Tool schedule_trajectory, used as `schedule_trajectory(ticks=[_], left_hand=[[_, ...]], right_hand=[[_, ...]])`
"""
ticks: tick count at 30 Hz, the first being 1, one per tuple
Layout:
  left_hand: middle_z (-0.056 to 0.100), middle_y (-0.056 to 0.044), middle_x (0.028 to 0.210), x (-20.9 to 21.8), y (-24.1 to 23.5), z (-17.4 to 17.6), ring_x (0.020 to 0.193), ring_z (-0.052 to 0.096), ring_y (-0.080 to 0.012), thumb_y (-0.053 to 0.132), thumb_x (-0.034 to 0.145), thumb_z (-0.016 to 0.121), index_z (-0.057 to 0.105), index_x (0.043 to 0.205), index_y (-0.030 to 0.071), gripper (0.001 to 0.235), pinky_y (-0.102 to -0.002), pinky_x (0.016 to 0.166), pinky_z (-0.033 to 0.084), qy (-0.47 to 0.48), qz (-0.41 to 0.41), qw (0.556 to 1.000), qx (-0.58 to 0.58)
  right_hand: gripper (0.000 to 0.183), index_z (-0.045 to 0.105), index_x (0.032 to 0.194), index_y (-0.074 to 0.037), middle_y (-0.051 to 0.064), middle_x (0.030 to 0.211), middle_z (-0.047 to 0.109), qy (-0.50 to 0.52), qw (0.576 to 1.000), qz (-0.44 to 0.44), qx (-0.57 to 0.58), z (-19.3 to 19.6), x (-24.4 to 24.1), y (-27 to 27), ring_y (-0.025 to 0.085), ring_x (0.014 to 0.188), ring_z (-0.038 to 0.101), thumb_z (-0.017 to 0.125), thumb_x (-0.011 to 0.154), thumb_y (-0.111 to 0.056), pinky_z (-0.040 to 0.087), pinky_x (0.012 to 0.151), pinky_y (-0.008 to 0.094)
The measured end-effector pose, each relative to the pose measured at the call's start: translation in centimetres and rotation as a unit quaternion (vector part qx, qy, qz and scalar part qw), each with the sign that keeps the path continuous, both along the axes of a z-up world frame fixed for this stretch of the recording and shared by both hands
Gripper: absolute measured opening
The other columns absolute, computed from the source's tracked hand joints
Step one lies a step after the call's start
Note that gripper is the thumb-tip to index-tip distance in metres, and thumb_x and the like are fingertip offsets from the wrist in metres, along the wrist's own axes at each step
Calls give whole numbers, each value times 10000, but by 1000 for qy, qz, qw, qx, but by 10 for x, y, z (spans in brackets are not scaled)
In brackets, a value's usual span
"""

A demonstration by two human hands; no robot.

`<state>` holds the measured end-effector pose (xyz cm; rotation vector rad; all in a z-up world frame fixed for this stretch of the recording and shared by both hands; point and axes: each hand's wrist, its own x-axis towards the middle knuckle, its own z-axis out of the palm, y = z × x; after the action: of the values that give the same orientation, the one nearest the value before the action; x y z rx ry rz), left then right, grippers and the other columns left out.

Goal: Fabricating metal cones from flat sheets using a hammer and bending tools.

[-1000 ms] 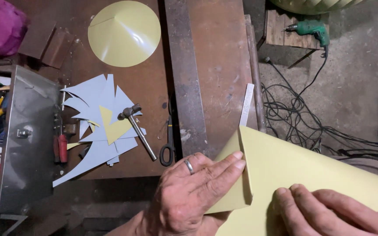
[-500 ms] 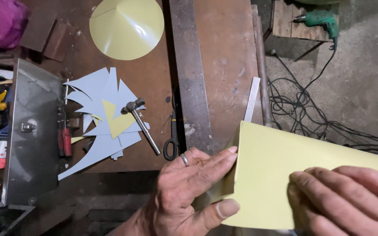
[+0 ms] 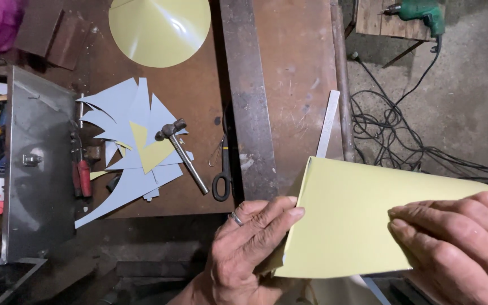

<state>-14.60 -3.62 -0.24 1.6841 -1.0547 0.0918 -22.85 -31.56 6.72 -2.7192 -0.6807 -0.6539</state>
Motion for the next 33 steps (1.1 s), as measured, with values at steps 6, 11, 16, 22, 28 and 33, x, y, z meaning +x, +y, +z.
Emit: schedule_trajectory(ticks=[6,11,16,22,28,33], left_hand=[[695,-233,1360,3,-5,6,1241,761,-346,202,962,753,616,1395,-34,512,-400,1039,636,-39,23,998,-36],[705,-224,1352,8,0,9,1209,759,-333,195,981,743,609,1403,-33,498,-419,1062,622,-40,10,999,-28],[702,-222,1341,14,0,8,1251,746,-338,171,947,754,610,1389,-30,506,-414,1038,616,-48,-2,998,-29],[711,-165,1359,12,0,1,1208,756,-286,75,879,714,608,1402,-20,542,-416,1043,607,-48,10,998,-25],[699,-184,1365,11,5,4,1268,744,-325,78,936,738,601,1403,-26,497,-377,1006,623,-17,-2,999,-32],[721,-209,1302,8,5,6,1204,776,-324,157,960,740,615,1365,-54,474,-402,1042,648,-50,27,997,-45]], right_hand=[[270,705,925,-24,138,914,736,7,999,-13,33,-1,-6,-7,262,860,741,809,703,-138,504,730,343],[353,704,923,-21,144,909,737,35,999,-30,16,-2,-8,-2,267,873,738,814,633,-189,527,769,375],[384,697,957,-11,143,932,732,21,999,-22,27,-16,-12,-19,276,884,738,846,629,-146,548,793,378],[484,667,993,8,189,1011,717,36,997,-53,42,-32,-23,-22,320,862,722,856,581,-161,573,846,430],[262,661,929,-48,161,965,721,-4,998,-27,57,-43,-25,-33,334,907,751,843,740,-44,625,837,441],[179,670,753,-153,97,850,735,-114,991,21,-64,-21,-9,1,239,784,733,787,756,-17,540,691,353]])
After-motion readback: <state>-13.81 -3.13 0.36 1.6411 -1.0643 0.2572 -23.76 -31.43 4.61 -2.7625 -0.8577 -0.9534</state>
